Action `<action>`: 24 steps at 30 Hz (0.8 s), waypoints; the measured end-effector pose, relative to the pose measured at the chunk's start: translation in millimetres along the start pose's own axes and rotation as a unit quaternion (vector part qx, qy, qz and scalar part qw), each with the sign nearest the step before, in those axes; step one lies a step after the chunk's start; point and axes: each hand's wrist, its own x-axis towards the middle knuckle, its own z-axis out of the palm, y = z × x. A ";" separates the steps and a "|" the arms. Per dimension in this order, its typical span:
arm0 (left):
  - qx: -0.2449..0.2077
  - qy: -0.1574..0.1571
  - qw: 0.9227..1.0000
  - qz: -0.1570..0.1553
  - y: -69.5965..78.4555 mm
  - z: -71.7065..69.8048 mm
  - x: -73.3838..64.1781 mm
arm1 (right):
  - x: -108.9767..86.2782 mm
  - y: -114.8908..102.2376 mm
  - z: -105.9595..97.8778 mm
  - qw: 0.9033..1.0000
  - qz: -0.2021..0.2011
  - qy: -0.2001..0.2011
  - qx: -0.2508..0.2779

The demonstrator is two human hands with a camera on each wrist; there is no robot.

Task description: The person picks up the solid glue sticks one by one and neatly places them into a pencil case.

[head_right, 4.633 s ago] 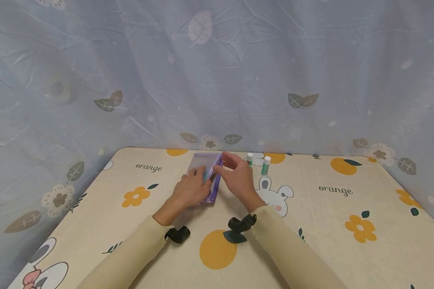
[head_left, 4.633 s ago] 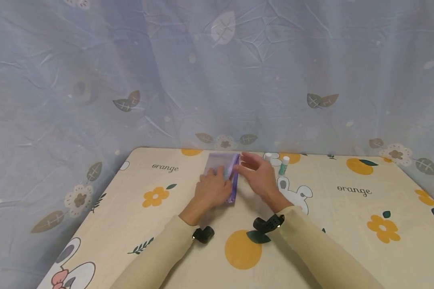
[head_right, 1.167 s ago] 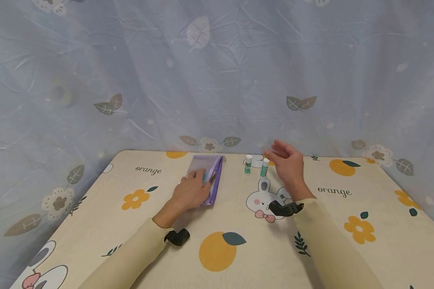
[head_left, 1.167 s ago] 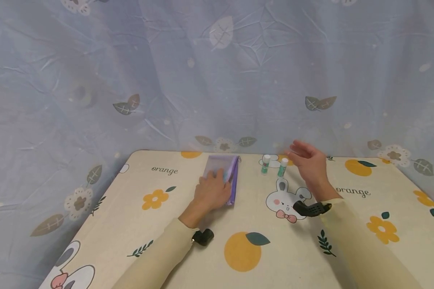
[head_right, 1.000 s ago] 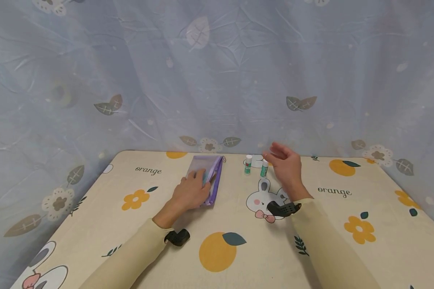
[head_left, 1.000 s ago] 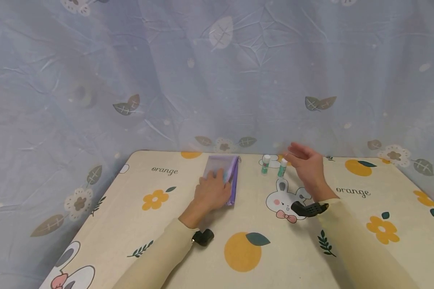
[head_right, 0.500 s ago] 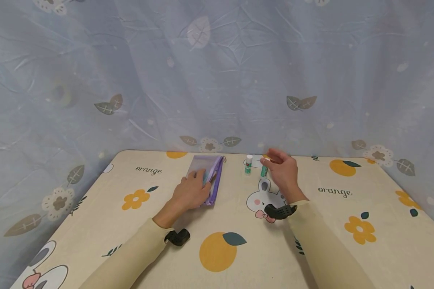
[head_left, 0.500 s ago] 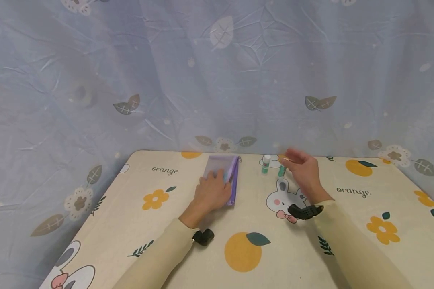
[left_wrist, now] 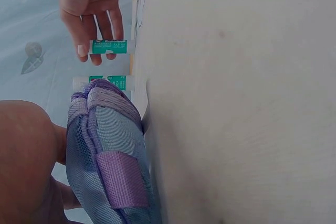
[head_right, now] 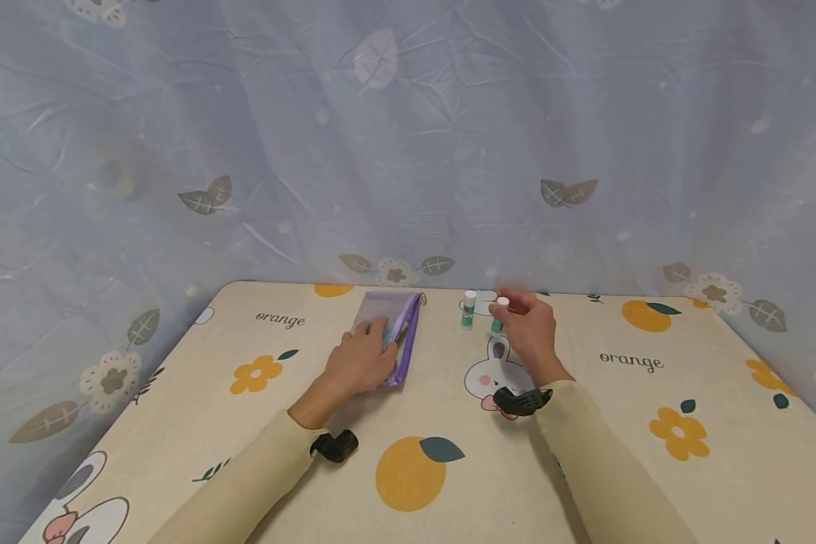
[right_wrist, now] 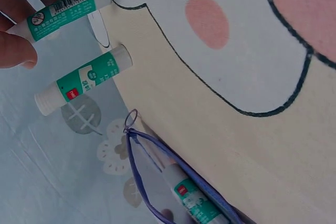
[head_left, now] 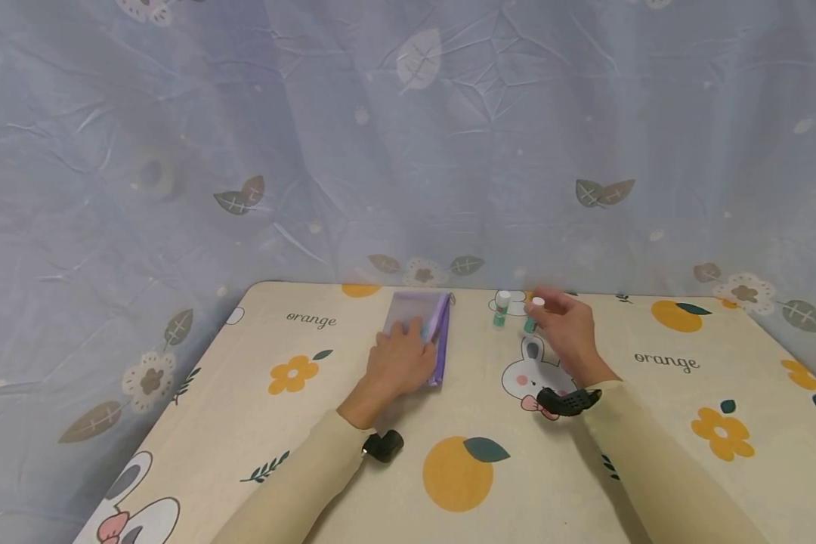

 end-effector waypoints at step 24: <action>0.005 -0.001 1.000 -0.007 0.4 1.2 1.3 | -2.8 13.9 5.9 0.999 0.045 0.004 -0.028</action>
